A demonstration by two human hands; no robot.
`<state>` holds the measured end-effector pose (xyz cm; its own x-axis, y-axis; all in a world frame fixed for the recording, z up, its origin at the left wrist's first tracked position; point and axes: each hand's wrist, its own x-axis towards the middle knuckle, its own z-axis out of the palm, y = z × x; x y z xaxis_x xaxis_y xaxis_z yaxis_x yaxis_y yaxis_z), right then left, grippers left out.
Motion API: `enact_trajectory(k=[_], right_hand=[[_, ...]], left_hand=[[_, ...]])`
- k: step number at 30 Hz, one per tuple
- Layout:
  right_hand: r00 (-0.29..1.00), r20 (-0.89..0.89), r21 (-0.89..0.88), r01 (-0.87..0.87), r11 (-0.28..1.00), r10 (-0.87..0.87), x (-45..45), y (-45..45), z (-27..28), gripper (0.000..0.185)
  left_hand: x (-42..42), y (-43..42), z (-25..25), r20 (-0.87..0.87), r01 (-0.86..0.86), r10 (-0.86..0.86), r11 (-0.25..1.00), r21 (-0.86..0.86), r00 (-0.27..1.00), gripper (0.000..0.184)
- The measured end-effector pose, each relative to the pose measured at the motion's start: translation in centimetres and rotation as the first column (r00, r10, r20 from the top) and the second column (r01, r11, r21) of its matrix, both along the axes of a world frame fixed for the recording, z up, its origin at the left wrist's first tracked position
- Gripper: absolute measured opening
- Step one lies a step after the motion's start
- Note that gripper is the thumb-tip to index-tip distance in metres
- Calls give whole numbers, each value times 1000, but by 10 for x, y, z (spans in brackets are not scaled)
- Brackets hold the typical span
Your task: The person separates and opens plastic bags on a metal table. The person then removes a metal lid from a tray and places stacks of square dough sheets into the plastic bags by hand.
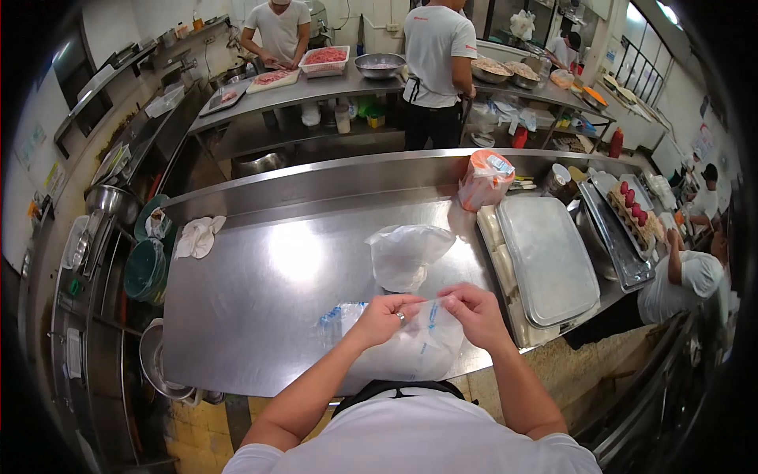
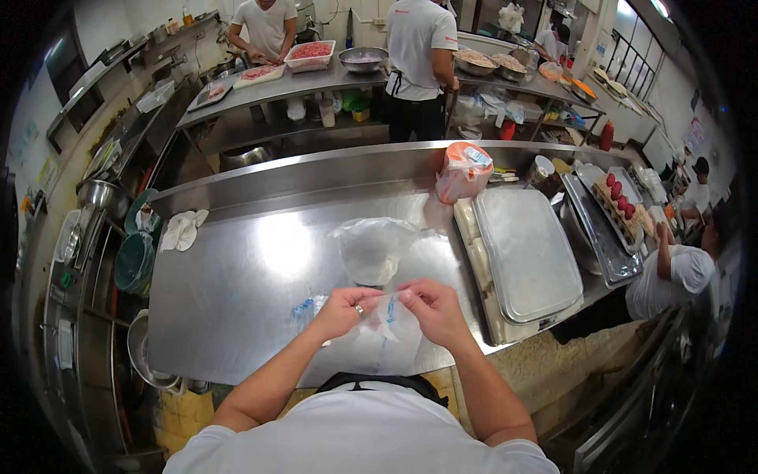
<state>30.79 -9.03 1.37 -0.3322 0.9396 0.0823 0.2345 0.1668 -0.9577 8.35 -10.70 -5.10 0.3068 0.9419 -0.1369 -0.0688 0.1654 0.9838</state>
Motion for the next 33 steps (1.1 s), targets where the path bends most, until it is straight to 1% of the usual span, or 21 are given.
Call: enact_trajectory(k=[2, 5, 8, 9, 10, 11, 12, 14, 16, 18, 19, 20, 21, 22, 23, 24, 25, 26, 29, 32, 33], right_hand=[[977, -212, -260, -88, 962, 32, 2, -1, -6, 24], [979, -76, -598, -197, 777, 189, 4, -3, 8, 25], [959, -222, -452, -263, 853, 178, 18, 7, -15, 22], [921, -379, -415, -260, 872, 94, 23, 16, -15, 21], [841, -536, -291, -267, 919, 75, 21, 27, -3, 20], [801, -598, -371, -265, 890, -11, 25, 36, 9, 19], [755, -647, -448, -268, 853, -103, 30, 46, 18, 19], [768, -627, -435, -208, 876, -129, 23, 68, 26, 19], [813, -557, -433, -106, 895, -173, 7, 91, 29, 19], [872, -431, -425, 30, 905, -231, -19, 116, 18, 19], [909, -334, -400, 102, 911, -249, -23, 131, -10, 20], [934, -236, -366, 171, 915, -269, -28, 149, -51, 21], [947, -136, -324, 235, 916, -291, -34, 164, -87, 22], [949, 73, -261, 315, 912, -307, -39, 167, -112, 23], [904, 279, -183, 381, 906, -324, -45, 166, -138, 24], [883, 272, -104, 421, 901, -382, -49, 165, -175, 24], [861, 264, -25, 457, 889, -435, -52, 162, -214, 24], [837, 254, 51, 488, 871, -484, -54, 157, -236, 24], [870, 183, -174, 487, 856, -458, -59, 152, -245, 23], [909, 163, -548, 407, 730, -385, -48, 146, -198, 25], [913, 165, -544, 400, 738, -373, -39, 143, -197, 24]], left_hand=[[-6, 3, -6, -91, 92, -93, 996, -15, 992, 23], [-12, 7, -8, 31, -113, 110, 982, 148, 993, 22], [-35, 15, -22, 205, 37, -37, 999, 6, 978, 16], [-36, 13, -13, 75, 117, -120, 992, 54, 990, 14], [-36, 9, 5, -59, 200, -195, 975, 93, 979, 14], [-38, 11, 16, -198, 287, -260, 950, 121, 945, 13], [-43, 18, 18, -103, 227, -218, 971, 81, 970, 14], [-59, 40, 22, 79, 122, -121, 992, -14, 990, 16], [-76, 69, 33, 198, -165, 166, 986, -22, 966, 18], [-77, 97, 44, 59, -371, 377, 923, -99, 924, 17], [-76, 110, 48, -15, -470, 472, 873, -130, 881, 17], [-77, 123, 29, -65, -519, 516, 837, -175, 854, 15], [-75, 131, -11, -48, -532, 536, 814, -232, 843, 13], [-71, 135, -57, 24, -534, 571, 781, -322, 821, 12], [-67, 136, -94, 93, -531, 613, 742, -411, 785, 12], [-64, 132, -122, 20, -527, 590, 735, -426, 807, 13], [-62, 129, -144, -131, -528, 522, 753, -393, 843, 16], [-60, 123, -168, -280, -522, 444, 771, -365, 851, 19], [-47, 115, -183, -158, -593, 587, 689, -417, 794, 18], [-62, 114, -182, -261, -577, 515, 754, -315, 816, 17], [-67, 110, -182, -286, -629, 567, 745, -224, 773, 16]])
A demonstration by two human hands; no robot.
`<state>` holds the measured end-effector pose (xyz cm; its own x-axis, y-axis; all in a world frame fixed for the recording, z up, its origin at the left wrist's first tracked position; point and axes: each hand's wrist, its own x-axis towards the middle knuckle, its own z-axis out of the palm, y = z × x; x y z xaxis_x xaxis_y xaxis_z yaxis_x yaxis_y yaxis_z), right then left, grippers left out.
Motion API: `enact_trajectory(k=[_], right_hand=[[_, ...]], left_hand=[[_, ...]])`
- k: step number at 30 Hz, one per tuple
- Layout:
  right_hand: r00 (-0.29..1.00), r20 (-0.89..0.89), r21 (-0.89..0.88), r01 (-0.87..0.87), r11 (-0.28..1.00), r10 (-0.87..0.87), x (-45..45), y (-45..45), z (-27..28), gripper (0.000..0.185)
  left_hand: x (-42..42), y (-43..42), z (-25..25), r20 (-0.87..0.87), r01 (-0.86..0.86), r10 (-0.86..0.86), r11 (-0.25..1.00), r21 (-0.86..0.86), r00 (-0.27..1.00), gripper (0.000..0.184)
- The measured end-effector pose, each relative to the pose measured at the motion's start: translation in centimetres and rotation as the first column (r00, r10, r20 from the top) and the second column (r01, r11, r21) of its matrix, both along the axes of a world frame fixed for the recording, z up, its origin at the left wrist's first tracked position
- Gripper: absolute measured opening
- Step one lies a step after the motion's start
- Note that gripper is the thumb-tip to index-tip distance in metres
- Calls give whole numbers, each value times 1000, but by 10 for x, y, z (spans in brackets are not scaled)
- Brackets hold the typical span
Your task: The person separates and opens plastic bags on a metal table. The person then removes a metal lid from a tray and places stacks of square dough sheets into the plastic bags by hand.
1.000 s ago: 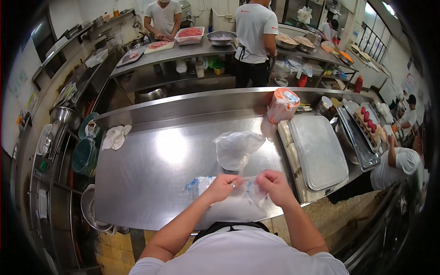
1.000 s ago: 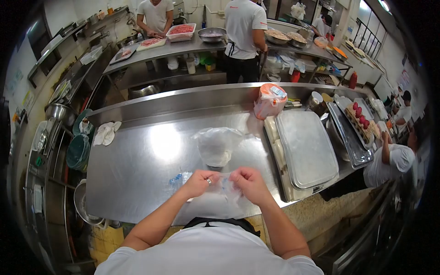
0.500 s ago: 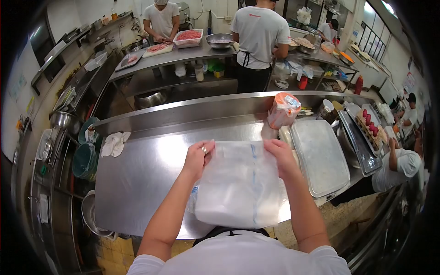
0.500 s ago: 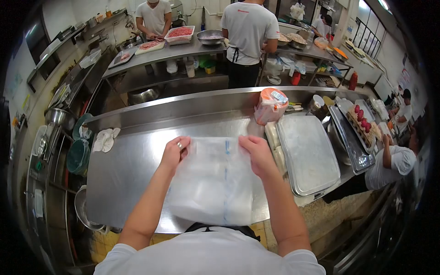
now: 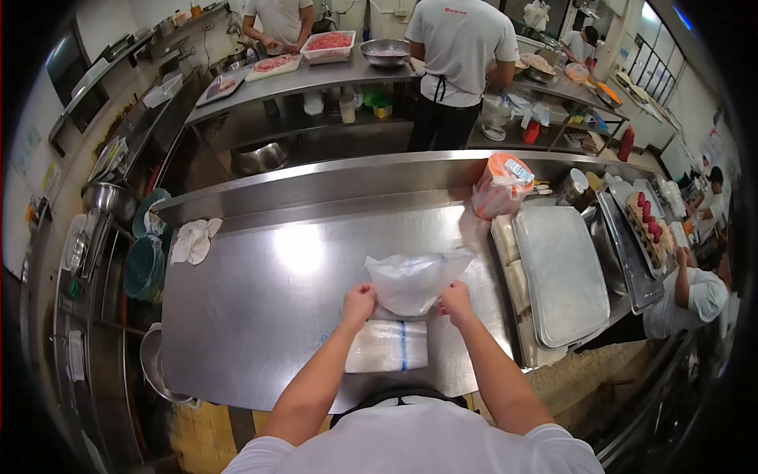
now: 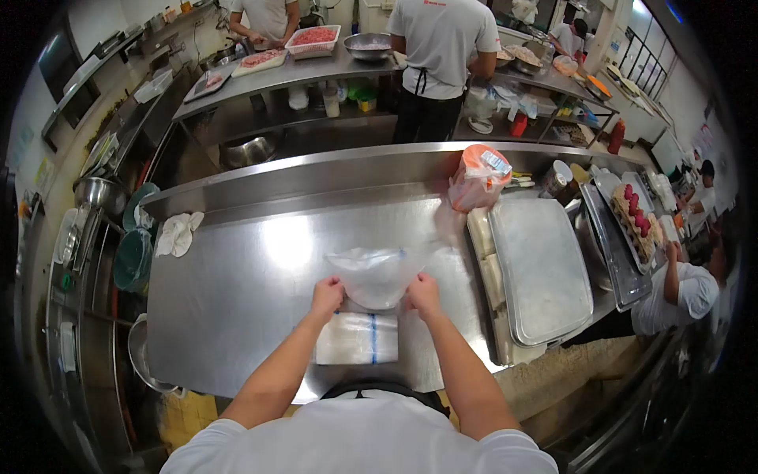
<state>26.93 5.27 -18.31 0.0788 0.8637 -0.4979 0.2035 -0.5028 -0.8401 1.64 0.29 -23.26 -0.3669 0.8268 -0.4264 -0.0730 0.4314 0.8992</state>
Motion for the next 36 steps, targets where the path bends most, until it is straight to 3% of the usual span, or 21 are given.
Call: enact_trajectory(k=[2, 4, 8, 11, 12, 15, 16, 19, 22, 25, 27, 30, 31, 33, 34, 36], right_hand=[[1000, 7, 4, -19, 1000, 19, 20, -11, -3, 22], [953, 127, -106, -263, 959, 276, 25, -31, -12, 27], [665, 347, -220, -628, 747, 661, 8, -86, -7, 32], [849, 132, -147, -493, 857, 511, 16, -104, -30, 24], [884, -49, -204, -465, 862, 465, 24, -105, -26, 19], [891, -109, -225, -455, 862, 442, 38, -112, -14, 17], [917, -58, -282, -395, 874, 396, 37, -114, -7, 15], [890, 114, -208, -414, 886, 442, 24, -116, 9, 18], [813, 522, 191, -407, 893, 259, 43, -112, -37, 19], [981, 191, 339, -90, 936, 26, 63, -112, -25, 18], [987, 140, 320, -115, 940, 73, 69, -121, 16, 14], [982, 49, 310, -189, 932, 182, 60, -141, 95, 15], [974, 16, 312, -220, 924, 227, 56, -145, 114, 16], [903, 171, 485, -425, 764, 394, 50, -152, 145, 17], [851, 260, 549, -519, 656, 456, 47, -153, 156, 17], [843, 271, 683, -508, 524, 465, 41, -152, 168, 18]], left_hand=[[-8, -12, 1, -143, -67, 85, 990, 124, 986, 13], [-9, -37, 41, -256, -15, 64, 982, 188, 965, 25], [7, -90, 66, -461, 191, -106, 971, 141, 881, 29], [20, -131, 55, -779, 473, -95, 837, 275, 620, 32], [20, -142, 58, -768, 536, -258, 834, 128, 586, 49], [18, -163, 23, -845, 555, -341, 829, -65, 411, 67], [18, -167, 17, -847, 568, -361, 818, -87, 390, 69], [19, -172, 11, -855, 590, -386, 798, -123, 345, 73], [21, -174, 13, -872, 580, -361, 807, -114, 331, 73], [22, -173, 13, -878, 572, -346, 814, -105, 331, 74], [23, -172, 14, -876, 574, -342, 813, -95, 339, 74], [26, -161, 37, -813, 556, -506, 780, -287, 290, 75], [30, -155, 54, -738, 617, -473, 781, -99, 480, 75], [43, -141, 98, -457, 592, -436, 752, 288, 776, 75], [49, -135, 117, -376, 617, -497, 701, 358, 782, 71], [59, -125, 143, -218, 631, -619, 592, 501, 755, 61]])
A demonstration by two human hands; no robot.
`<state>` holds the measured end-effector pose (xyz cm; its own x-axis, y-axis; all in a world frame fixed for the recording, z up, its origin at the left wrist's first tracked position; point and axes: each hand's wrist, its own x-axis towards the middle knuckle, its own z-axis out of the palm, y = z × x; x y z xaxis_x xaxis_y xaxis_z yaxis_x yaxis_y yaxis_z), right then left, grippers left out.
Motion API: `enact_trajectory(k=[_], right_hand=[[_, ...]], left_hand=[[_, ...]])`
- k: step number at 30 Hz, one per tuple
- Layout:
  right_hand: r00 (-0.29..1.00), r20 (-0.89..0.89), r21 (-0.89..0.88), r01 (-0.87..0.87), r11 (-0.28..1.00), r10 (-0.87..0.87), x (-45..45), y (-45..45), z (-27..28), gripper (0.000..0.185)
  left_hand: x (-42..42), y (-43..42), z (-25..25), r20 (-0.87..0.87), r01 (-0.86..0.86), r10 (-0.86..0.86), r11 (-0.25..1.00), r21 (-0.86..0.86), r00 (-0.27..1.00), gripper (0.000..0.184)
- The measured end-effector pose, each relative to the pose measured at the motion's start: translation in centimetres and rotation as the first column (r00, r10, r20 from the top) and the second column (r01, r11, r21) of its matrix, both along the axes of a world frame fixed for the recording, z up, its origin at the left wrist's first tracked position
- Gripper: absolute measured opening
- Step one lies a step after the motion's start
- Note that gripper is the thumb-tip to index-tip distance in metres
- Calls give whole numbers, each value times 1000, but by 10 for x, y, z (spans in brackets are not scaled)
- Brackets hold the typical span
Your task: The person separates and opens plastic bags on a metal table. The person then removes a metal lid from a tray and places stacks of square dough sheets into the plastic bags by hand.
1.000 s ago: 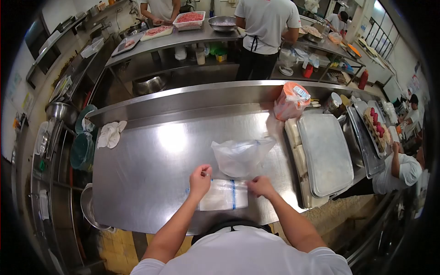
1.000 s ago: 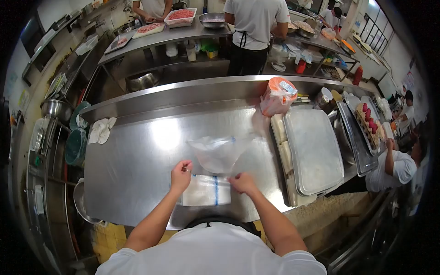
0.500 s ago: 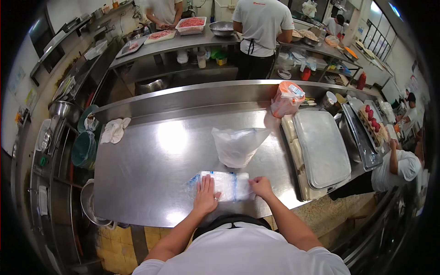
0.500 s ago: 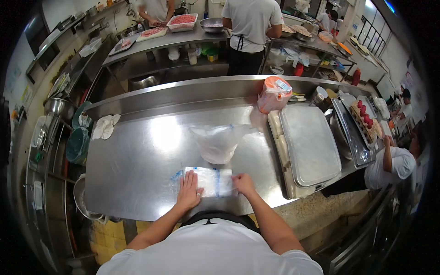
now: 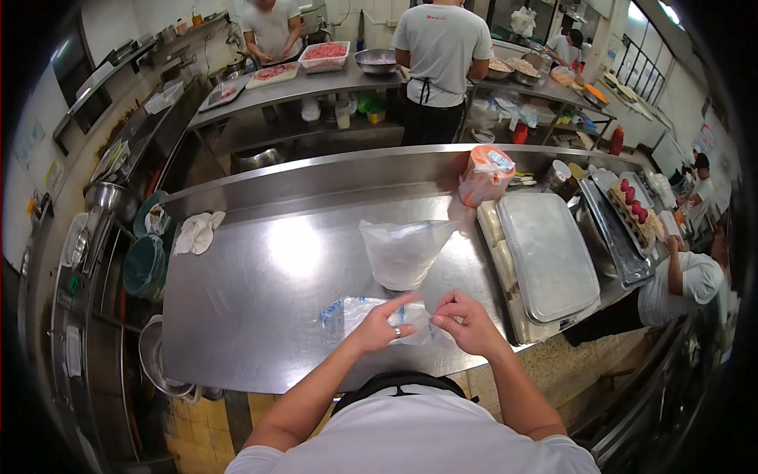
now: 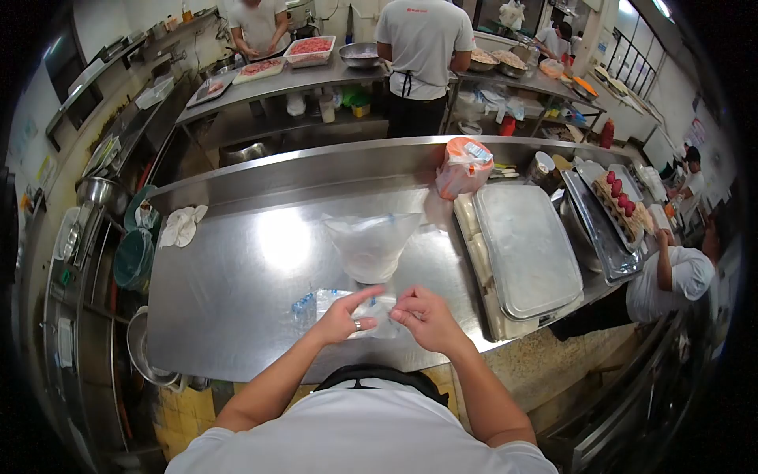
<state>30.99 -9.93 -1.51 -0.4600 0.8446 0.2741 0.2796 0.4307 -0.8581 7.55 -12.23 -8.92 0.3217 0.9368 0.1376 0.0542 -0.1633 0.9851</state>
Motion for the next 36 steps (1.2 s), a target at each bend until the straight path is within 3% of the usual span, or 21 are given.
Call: enact_trajectory(k=[1, 4, 7, 10, 12, 13, 15, 17, 19, 23, 25, 28, 31, 32, 34, 36], right_hand=[[999, -35, 86, -31, 996, 34, -2, 1, 7, 18], [961, 73, -253, 277, 927, -267, -6, -2, 33, 19], [961, 82, -373, 275, 886, -264, -2, 3, 29, 23], [993, 54, -522, 116, 845, -103, -2, 0, 16, 21], [972, -182, -411, 61, 910, -148, -6, 4, 15, 22], [941, -300, -350, 44, 936, -157, -8, 6, 15, 22], [916, -372, -515, -65, 855, -154, -4, 13, 21, 22], [910, -384, -624, -133, 770, -154, 1, 26, 25, 21], [930, -338, -701, -147, 697, -143, 3, 40, 24, 20], [830, -532, -614, -240, 752, -169, -7, 84, 48, 22], [849, -480, -626, -154, 765, -221, -13, 109, 60, 23], [920, -172, -421, 256, 870, -353, -41, 139, 42, 26], [833, 190, -13, 532, 847, -520, -59, 156, -30, 29], [803, 228, -73, 579, 812, -551, -62, 156, -49, 30], [735, 312, -185, 669, 720, -602, -66, 154, -89, 35], [758, 332, -61, 611, 789, -561, -51, 152, -163, 37]], left_hand=[[2, 2, -1, 27, 23, -20, 996, -87, 999, 52], [5, 5, 4, 140, 50, -10, 955, -291, 990, 30], [7, 1, 30, 260, -46, 157, 921, -388, 953, 22], [6, 1, 41, 265, -182, 332, 867, -465, 906, 22], [4, 5, 25, 226, -213, 358, 847, -488, 906, 22], [3, 3, 19, 180, -167, 273, 876, -452, 945, 22], [1, -2, 14, 75, -60, 96, 919, -389, 993, 23], [-4, 3, 21, 260, -133, 275, 879, -457, 926, 20], [-21, 21, 40, 436, -160, 474, 796, -584, 765, 17], [-64, 65, 78, 584, 116, 69, 955, -274, 809, 14], [-77, 87, 90, 585, 218, -64, 956, -197, 808, 14], [-75, 123, 89, 293, -245, 363, 896, -371, 885, 17], [-69, 141, 39, -11, -446, 486, 793, -415, 874, 21], [-61, 153, -17, 42, -511, 570, 764, -395, 820, 17], [-40, 142, -50, 376, -330, 736, 618, -714, 563, 12], [-36, 136, -83, 331, -267, 776, 528, -806, 536, 12]])
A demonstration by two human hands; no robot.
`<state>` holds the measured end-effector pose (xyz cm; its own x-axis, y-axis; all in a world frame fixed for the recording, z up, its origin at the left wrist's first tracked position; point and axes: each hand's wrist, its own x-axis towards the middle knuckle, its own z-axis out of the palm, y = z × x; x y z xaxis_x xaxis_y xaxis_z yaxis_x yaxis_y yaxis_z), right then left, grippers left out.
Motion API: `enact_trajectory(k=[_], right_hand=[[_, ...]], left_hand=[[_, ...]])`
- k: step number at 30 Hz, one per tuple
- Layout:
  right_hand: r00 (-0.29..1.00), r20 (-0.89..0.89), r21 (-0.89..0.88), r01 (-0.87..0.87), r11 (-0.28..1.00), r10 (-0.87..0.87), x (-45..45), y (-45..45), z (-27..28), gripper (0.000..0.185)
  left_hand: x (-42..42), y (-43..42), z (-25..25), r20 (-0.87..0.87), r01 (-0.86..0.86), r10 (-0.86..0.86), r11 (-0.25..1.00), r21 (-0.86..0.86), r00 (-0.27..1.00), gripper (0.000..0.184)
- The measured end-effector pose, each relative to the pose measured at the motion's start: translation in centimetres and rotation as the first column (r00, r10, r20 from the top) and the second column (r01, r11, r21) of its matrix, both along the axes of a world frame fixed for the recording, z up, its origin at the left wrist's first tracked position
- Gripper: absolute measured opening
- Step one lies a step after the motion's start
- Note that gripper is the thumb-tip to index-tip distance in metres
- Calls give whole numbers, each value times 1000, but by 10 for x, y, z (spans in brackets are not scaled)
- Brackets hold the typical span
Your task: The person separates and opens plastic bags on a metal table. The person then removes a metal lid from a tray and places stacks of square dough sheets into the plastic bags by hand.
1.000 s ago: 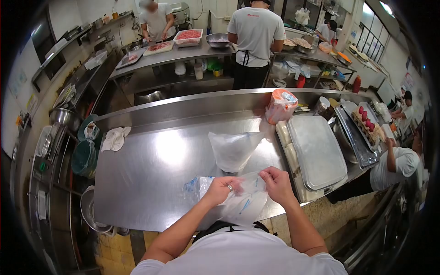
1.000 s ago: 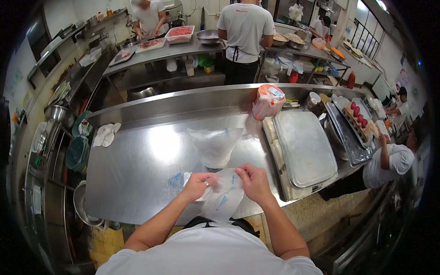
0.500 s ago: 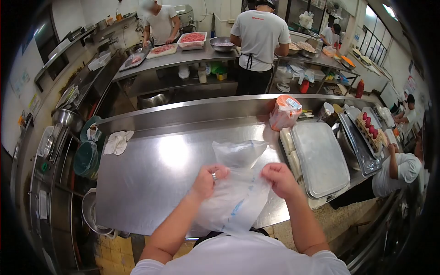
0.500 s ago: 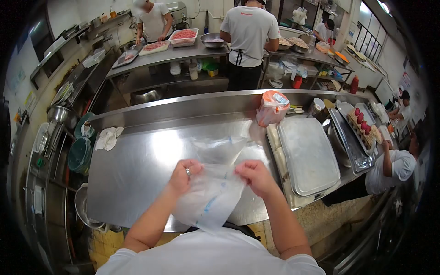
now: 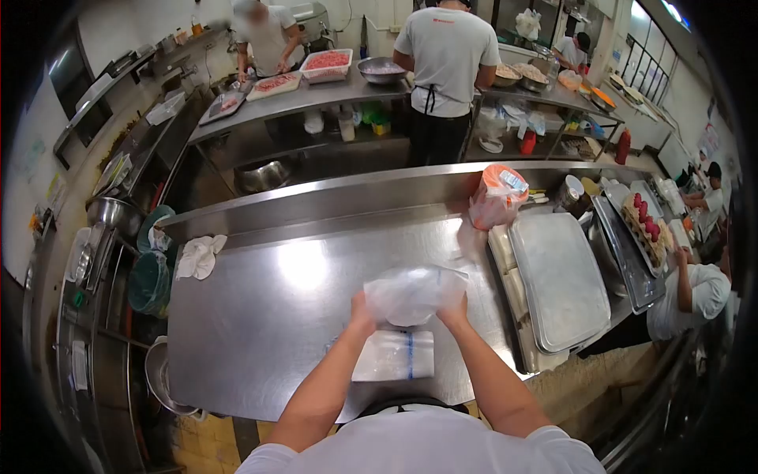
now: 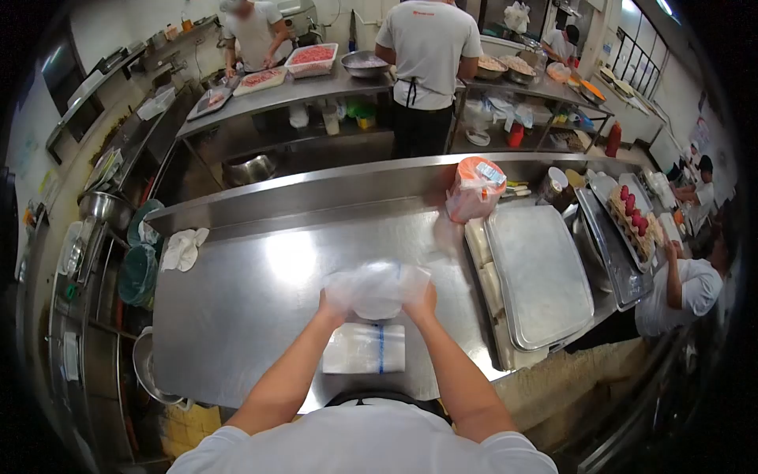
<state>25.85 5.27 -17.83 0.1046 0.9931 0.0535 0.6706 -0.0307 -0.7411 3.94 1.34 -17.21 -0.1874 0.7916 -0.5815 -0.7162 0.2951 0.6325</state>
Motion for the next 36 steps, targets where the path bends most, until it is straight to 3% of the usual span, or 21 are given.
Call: enact_trajectory(k=[2, 5, 6, 8, 11, 14, 17, 18, 20, 21, 23, 24, 27, 30, 34, 35, 36], right_hand=[[998, 3, -178, -57, 982, 59, 12, 2, -47, 40], [999, 45, 211, 16, 977, -26, 16, 14, -125, 33], [997, -70, -9, 15, 1000, -15, 16, 11, -110, 32], [955, -287, -420, -57, 906, -73, 19, 4, -35, 32], [958, -285, -566, -176, 805, 9, 34, -25, -10, 20], [928, -122, -723, -326, 609, 352, 28, -71, 6, 27], [909, 56, -441, -348, 827, 412, 25, -110, -43, 28], [915, 35, -458, -342, 821, 401, 26, -112, -47, 26], [916, -329, -602, -390, 697, 228, 34, -117, -52, 26], [871, -480, -651, -432, 624, 102, 38, -120, -52, 27], [886, -462, -651, -369, 664, 39, 35, -124, -37, 24], [892, -453, -648, -333, 684, 6, 34, -125, -31, 23], [986, -123, -437, -153, 886, 110, 40, -126, -19, 15], [866, -475, -260, 32, 965, -157, 68, -123, -40, 19], [964, -251, -223, -146, 964, 88, 86, -136, 68, 16], [937, -281, -150, -258, 955, 209, 84, -140, 94, 14], [895, -302, -75, -365, 928, 328, 79, -145, 120, 12]], left_hand=[[-7, -7, -33, -362, 210, -250, 967, -146, 898, 16], [2, -1, -38, -446, 158, -210, 976, -151, 870, 18], [-1, -4, -38, -490, 168, -227, 972, -162, 842, 16], [-11, -5, -33, -575, 190, -257, 966, -175, 777, 12], [-23, -30, -14, -602, 44, -101, 993, -109, 792, 17], [-28, -74, -20, -886, 128, 10, 989, 78, 463, 25], [-15, -125, -5, -969, 370, -128, 928, -42, 210, 31], [-12, -137, -4, -991, 441, -97, 896, -47, 90, 37], [-6, -158, -5, -989, 570, -2, 817, -86, -147, 51], [-4, -166, -12, -977, 566, -46, 809, -159, -208, 57], [0, -175, -32, -937, 546, -131, 783, -298, -324, 70], [0, -177, -35, -929, 551, -137, 771, -318, -345, 72], [0, -178, -44, -912, 554, -138, 756, -349, -387, 76], [-1, -180, -48, -912, 540, -127, 771, -338, -390, 76], [6, -171, -30, -914, 534, -252, 750, -392, -317, 75], [8, -166, -15, -908, 530, -308, 739, -417, -285, 74], [12, -162, 5, -967, 648, -242, 725, -234, -79, 73]])
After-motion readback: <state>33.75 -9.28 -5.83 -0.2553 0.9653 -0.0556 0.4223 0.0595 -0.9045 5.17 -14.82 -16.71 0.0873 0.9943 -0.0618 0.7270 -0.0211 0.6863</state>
